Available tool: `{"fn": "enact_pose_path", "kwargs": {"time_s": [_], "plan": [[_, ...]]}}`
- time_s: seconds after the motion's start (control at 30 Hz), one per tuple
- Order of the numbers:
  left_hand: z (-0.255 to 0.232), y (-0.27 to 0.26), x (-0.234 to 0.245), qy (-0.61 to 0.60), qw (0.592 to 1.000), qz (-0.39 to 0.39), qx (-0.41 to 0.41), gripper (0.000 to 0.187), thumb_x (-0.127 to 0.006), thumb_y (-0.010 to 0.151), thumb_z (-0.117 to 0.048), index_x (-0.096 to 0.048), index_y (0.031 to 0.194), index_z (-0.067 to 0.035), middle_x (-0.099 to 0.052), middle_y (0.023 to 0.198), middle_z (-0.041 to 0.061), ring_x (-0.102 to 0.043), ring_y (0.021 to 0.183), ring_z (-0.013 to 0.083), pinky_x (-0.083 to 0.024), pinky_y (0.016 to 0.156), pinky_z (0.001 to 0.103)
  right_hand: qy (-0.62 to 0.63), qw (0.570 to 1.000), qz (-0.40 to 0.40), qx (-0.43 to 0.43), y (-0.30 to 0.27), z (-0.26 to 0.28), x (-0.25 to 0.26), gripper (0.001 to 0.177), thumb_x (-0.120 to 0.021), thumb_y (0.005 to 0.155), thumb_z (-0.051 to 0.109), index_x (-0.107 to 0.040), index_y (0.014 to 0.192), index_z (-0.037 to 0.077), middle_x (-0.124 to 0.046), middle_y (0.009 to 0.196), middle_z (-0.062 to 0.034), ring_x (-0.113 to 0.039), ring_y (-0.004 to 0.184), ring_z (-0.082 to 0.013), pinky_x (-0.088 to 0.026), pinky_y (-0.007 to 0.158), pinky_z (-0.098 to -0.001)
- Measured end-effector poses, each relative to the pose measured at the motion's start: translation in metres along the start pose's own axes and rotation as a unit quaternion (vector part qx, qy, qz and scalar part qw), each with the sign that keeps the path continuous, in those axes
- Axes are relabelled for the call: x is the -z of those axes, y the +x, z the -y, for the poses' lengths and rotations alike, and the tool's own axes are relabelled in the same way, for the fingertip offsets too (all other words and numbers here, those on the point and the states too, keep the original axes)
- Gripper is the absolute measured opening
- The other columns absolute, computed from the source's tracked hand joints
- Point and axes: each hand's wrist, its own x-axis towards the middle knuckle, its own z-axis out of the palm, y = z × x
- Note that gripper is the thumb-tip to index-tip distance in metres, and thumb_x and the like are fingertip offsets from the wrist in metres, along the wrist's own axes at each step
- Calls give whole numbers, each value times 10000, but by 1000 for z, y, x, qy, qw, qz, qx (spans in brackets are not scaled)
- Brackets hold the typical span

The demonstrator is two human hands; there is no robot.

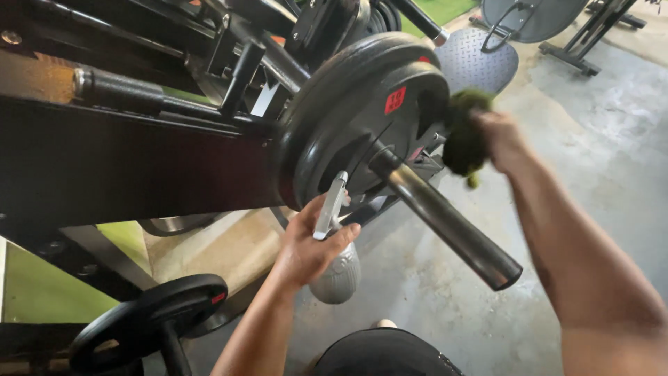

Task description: Cleaning various gym machines and weight plates with a spray bottle and a cloth.

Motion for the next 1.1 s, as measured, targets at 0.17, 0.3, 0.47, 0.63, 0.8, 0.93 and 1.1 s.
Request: {"fn": "enact_pose_path", "kwargs": {"time_s": [0.17, 0.3, 0.47, 0.63, 0.8, 0.93, 1.1], "plan": [[14, 4, 6, -4, 998, 25, -54, 614, -834, 804, -206, -620, 1348, -19, -712, 1168, 55, -649, 1048, 134, -528, 905, 312, -222, 973, 2, 56, -111, 136, -71, 311, -607, 1021, 293, -702, 1212, 66, -715, 1103, -94, -685, 966, -206, -546, 876, -356], [19, 0, 4, -2, 997, 69, -28, 658, -840, 790, -243, -615, 1365, -18, -726, 1180, 79, -657, 1070, 161, -532, 937, 319, -781, 587, 213, 32, -185, 155, -160, 528, -658, 883, 484, -677, 1110, 8, -725, 1029, -201, -669, 1023, -346, -551, 904, -456], [39, -3, 11, 51, 987, 103, -116, 626, -852, 833, -175, -618, 1379, 23, -700, 1256, 126, -519, 1217, 220, -444, 987, 367, -758, 645, 95, 21, -185, 113, -206, 909, -666, 851, 540, -403, 1448, -95, -682, 1027, -286, -689, 945, -424, -562, 803, -497], [45, -11, 5, -7, 990, 143, -9, 668, -822, 803, -232, -596, 1390, -7, -717, 1189, 75, -656, 1078, 147, -531, 939, 318, -743, 666, 62, 25, -161, 95, -213, 838, -637, 899, 538, -459, 1382, -123, -701, 985, -282, -701, 925, -429, -560, 810, -498], [56, -20, -15, -63, 983, 175, -6, 732, -829, 792, -268, -560, 1410, 19, -696, 1182, 79, -649, 986, 143, -553, 843, 312, -746, 665, 18, 19, -145, 82, -236, 688, -678, 844, 487, -567, 1241, -64, -708, 1058, -225, -691, 1006, -393, -538, 868, -481], [59, -34, -23, -46, 984, 166, 35, 783, -834, 762, -296, -555, 1424, 15, -706, 1123, 99, -657, 876, 157, -558, 767, 318, -765, 634, -55, 98, -152, 67, -233, 506, -680, 863, 325, -608, 1230, -17, -703, 1101, -205, -679, 1025, -384, -527, 888, -469], [59, -48, -36, -13, 991, 130, 17, 777, -846, 762, -315, -573, 1401, 32, -716, 1134, 92, -675, 931, 142, -564, 805, 305, -771, 613, -33, 170, -194, 86, -210, 780, -789, 753, 467, -550, 1305, -31, -673, 1109, -196, -665, 985, -376, -528, 823, -467]]}}
